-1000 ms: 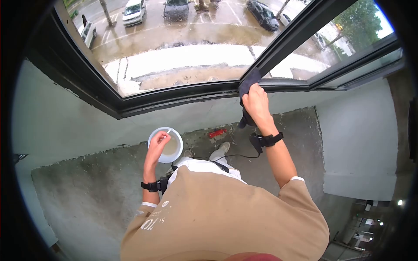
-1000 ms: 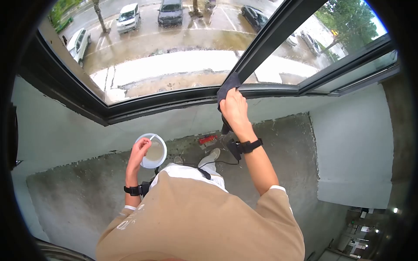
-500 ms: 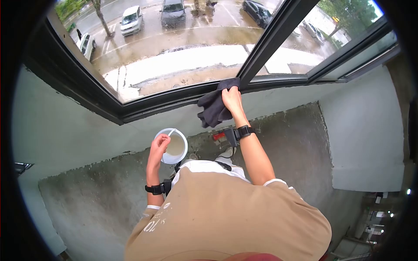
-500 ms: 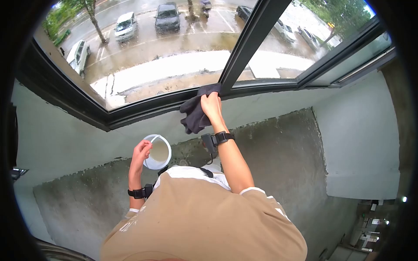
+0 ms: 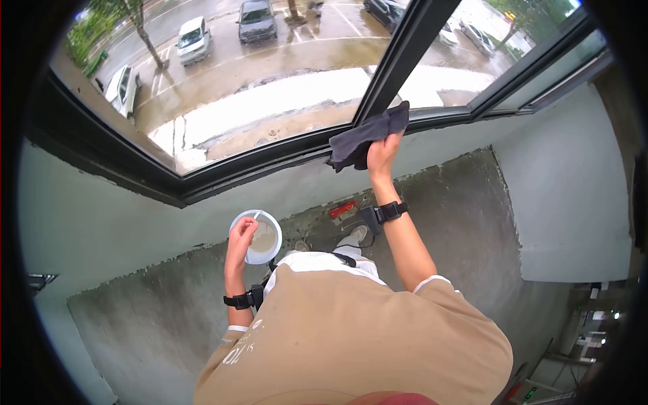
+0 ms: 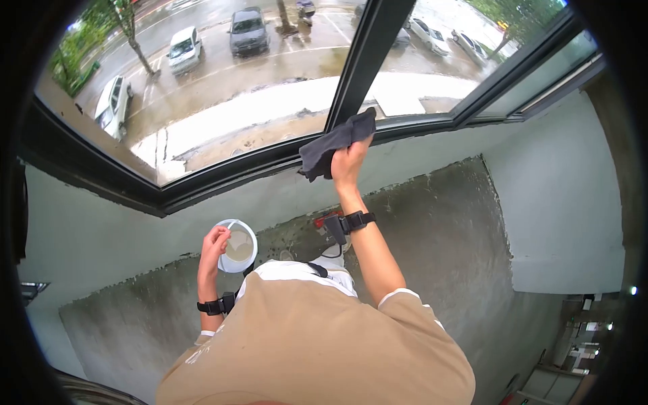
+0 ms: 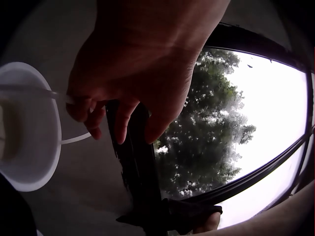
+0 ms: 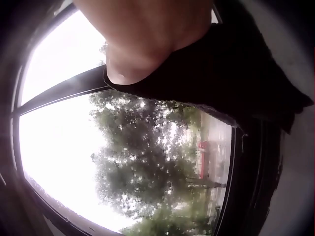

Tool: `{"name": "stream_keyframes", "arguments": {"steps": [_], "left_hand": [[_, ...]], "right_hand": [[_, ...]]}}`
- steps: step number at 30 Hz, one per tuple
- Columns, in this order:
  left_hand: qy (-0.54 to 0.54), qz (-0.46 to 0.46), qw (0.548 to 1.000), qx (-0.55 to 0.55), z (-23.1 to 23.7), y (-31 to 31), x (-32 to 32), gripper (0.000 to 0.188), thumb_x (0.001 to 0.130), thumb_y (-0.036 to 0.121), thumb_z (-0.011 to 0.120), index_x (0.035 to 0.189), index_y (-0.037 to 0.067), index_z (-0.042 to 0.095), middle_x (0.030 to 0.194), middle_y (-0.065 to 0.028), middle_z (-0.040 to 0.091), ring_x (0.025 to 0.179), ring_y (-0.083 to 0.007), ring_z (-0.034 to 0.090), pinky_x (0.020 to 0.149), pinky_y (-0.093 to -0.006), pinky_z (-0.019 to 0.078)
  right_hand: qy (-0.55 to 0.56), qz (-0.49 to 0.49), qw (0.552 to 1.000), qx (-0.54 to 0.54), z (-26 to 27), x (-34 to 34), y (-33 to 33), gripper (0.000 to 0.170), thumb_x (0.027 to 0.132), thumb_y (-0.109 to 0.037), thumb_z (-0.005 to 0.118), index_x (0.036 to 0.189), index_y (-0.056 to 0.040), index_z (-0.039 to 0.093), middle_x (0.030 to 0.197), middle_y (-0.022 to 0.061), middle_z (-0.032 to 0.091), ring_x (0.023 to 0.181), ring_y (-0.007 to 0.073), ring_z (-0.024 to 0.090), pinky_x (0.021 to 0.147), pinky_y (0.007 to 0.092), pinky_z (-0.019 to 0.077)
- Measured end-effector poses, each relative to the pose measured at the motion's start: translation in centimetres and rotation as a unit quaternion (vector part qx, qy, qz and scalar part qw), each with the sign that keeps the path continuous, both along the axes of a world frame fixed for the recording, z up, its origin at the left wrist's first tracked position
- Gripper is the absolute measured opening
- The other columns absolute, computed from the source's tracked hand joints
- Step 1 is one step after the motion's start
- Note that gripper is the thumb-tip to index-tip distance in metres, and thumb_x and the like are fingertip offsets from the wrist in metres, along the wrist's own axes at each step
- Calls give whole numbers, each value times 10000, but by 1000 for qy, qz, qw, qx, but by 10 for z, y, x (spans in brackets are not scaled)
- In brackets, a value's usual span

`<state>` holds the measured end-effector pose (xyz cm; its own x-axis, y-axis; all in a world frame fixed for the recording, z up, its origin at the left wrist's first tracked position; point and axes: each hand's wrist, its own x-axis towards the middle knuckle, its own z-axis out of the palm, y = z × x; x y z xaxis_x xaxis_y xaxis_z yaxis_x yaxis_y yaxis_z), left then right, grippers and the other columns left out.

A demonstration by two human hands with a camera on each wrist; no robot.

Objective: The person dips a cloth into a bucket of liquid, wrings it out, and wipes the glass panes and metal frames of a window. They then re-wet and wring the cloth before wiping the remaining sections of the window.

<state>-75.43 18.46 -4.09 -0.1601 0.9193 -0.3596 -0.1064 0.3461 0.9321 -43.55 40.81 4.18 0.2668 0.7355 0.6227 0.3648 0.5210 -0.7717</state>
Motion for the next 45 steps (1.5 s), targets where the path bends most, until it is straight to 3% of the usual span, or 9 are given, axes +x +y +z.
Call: {"name": "stream_keyframes", "arguments": {"steps": [3,10,15,24,30,35,38,42,45], "left_hand": [[6,-14,1000,-14,2,6,2,165,931,243,641,970,84,617,796,74,504,654,-26,375,555,-217,266],[12,-39,999,-22,14,24,12,178,939,248,633,988,79,606,829,44,559,609,-10,389,535,-189,287],[9,-42,998,-39,16,32,27,181,924,251,650,973,80,619,789,64,521,636,-29,382,547,-218,280],[31,5,999,-44,25,38,69,181,930,250,645,978,77,622,801,63,533,638,-26,382,552,-213,282],[5,42,998,-52,28,31,88,176,933,243,639,996,80,612,821,47,560,627,-22,376,547,-199,283],[-7,55,997,-45,41,37,106,163,932,233,638,987,84,603,830,41,571,617,-18,370,541,-196,288],[-6,51,998,-40,40,45,116,151,939,230,625,984,90,590,846,36,560,618,-13,376,533,-184,284],[12,60,997,-44,36,49,124,153,944,239,618,982,95,583,863,28,551,623,-10,385,527,-173,281],[15,72,997,-39,36,51,127,157,940,246,627,967,96,589,860,31,550,621,-12,385,532,-175,285]], "right_hand": [[-59,-91,993,55,20,15,15,413,1053,-230,393,1301,94,463,1432,281,387,1359,426,312,1144,456,203],[-181,-129,963,155,38,16,61,446,970,-204,470,1277,118,447,1314,349,404,1306,538,283,1125,573,178],[-288,-122,926,211,34,58,104,732,938,-339,473,1401,183,252,1418,441,216,1325,662,131,1114,730,48],[-307,-156,905,251,106,176,167,606,774,-174,583,1331,34,468,1329,295,427,1325,494,325,1154,619,150],[-184,-214,937,208,47,175,164,690,933,-199,467,1481,125,201,1545,329,203,1450,505,113,1192,547,29],[-143,-131,960,203,19,116,146,788,883,-125,511,1482,142,75,1486,283,266,1398,463,213,1184,530,-2],[-253,-56,957,129,30,103,121,583,799,-172,585,1293,97,429,1317,313,389,1312,540,267,1103,697,98],[-199,-28,955,218,33,94,121,643,781,-201,624,1335,65,435,1351,326,370,1356,548,224,1077,720,130],[-344,24,912,223,62,101,131,674,698,-218,714,1332,-48,563,1411,313,348,1386,553,225,1085,615,281]]}}
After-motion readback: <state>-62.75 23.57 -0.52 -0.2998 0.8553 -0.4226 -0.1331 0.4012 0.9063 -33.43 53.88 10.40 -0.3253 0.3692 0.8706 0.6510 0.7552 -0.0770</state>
